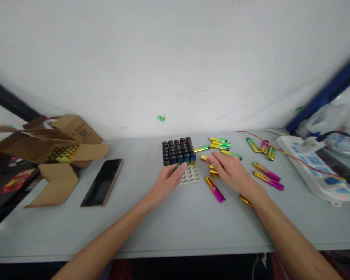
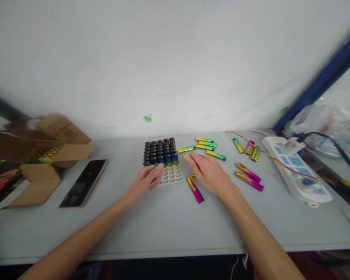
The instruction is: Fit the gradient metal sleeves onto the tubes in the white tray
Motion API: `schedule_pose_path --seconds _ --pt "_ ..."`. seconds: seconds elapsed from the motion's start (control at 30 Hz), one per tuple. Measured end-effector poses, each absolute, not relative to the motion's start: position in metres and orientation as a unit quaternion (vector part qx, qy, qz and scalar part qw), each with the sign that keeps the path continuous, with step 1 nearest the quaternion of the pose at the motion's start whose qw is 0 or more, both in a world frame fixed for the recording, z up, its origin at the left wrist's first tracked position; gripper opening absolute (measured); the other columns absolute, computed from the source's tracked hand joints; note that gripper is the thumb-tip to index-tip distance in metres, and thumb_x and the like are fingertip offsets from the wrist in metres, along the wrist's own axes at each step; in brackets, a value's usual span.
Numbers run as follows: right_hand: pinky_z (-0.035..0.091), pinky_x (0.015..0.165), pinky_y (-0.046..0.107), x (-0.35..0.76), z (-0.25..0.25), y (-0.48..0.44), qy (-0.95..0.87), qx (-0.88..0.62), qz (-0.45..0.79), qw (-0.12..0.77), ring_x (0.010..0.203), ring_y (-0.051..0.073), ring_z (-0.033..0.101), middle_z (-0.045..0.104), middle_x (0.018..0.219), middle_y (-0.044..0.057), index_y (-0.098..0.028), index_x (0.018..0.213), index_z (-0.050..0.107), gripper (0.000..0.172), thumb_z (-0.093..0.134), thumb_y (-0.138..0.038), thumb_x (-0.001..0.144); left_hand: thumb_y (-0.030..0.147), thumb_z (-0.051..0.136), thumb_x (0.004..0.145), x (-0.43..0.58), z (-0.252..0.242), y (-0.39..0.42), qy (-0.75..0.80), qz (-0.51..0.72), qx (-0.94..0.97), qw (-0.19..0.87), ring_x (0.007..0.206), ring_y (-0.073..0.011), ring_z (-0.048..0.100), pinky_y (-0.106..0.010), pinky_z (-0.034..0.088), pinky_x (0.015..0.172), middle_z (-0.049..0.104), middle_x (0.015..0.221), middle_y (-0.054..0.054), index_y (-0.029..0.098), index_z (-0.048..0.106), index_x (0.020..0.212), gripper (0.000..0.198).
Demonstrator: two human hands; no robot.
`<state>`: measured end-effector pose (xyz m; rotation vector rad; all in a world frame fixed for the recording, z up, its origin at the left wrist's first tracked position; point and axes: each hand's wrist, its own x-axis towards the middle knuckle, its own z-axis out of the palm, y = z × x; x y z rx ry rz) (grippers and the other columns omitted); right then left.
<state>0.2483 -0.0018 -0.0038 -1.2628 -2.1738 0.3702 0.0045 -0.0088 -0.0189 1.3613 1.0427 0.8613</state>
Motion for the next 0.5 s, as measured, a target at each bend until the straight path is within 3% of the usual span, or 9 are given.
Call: schedule_pose_path --seconds 0.17,0.5 --pt "0.039 0.07 0.033 0.2492 -0.0048 -0.0005 -0.813 -0.478 0.149 0.297 0.077 0.022 0.065 0.07 0.084 0.006 -0.023 0.088 0.059 0.047 0.029 -0.049 0.112 0.06 0.058 0.087 0.001 -0.0258 -0.0045 0.502 0.364 0.601 0.505 0.048 -0.0079 0.028 -0.025 0.018 0.047 0.032 0.052 0.007 0.022 0.039 0.059 0.05" --pt "0.04 0.071 0.032 0.25 -0.0062 0.0016 -0.805 -0.485 0.169 0.297 0.077 0.021 0.064 0.07 0.083 0.004 -0.023 0.092 0.057 0.04 0.031 -0.047 0.112 0.051 0.054 0.087 0.0001 -0.0261 -0.0043 0.511 0.378 0.58 0.509 0.045 -0.007 0.026 -0.023 0.021 0.044 0.031 0.052 0.009 0.022 0.04 0.063 0.04"
